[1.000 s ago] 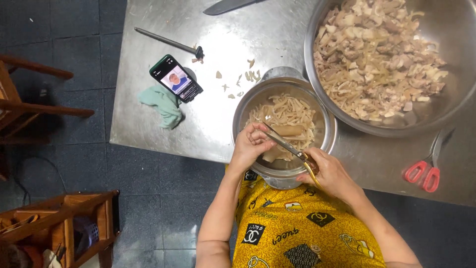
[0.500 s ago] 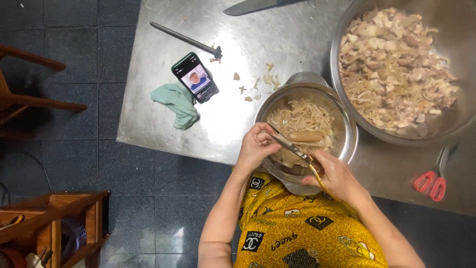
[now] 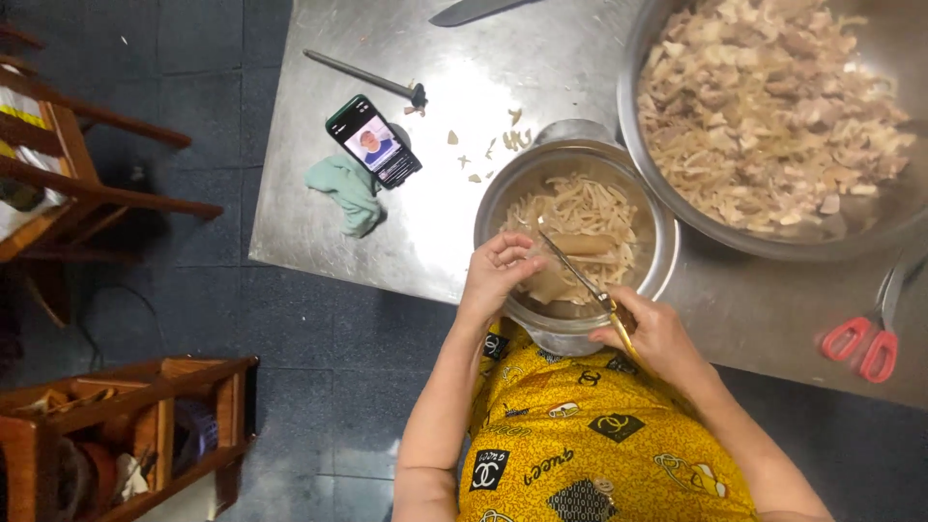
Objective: Cutting cooked meat into smaller pieces using scissors in a metal bowl on a preparation table.
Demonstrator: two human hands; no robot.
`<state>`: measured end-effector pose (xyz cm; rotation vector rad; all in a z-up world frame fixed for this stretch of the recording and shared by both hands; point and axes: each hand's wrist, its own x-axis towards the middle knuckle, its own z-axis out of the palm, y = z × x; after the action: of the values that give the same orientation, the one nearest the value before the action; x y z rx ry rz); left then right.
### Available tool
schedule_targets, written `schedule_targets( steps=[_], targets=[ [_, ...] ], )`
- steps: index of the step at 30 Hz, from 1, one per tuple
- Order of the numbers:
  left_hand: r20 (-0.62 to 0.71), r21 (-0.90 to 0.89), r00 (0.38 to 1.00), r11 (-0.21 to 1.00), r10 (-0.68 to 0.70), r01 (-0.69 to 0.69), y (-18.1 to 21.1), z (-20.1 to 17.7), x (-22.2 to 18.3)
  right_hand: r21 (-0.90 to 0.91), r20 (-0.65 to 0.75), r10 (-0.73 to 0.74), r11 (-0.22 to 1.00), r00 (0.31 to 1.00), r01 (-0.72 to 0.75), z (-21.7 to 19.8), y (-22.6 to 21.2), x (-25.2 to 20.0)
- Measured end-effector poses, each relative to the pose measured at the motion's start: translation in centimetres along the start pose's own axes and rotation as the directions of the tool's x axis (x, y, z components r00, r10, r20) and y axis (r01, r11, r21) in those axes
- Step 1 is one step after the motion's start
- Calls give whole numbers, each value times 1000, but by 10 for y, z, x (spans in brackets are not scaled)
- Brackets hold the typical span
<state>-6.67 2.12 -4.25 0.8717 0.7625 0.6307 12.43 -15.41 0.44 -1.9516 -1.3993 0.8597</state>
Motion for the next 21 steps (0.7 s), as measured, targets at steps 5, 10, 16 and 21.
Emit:
schedule_targets(
  steps=[5, 10, 16, 21],
  targets=[
    [-82, 66, 995, 997, 55, -50, 17, 15, -10, -131, 132, 39, 991, 990, -22, -31, -18, -5],
    [-127, 27, 989, 997, 79, -76, 17, 23, -20, -163, 168, 47, 986, 985, -20, -28, -22, -2],
    [-133, 15, 985, 994, 112, -111, 15, 31, -23, -162, 198, 16, 987, 980, 17, -33, -19, 6],
    [-148, 51, 986, 996, 77, -70, 9, 34, -23, -149, 148, -22, 988, 989, 45, -34, -17, 3]
  ],
)
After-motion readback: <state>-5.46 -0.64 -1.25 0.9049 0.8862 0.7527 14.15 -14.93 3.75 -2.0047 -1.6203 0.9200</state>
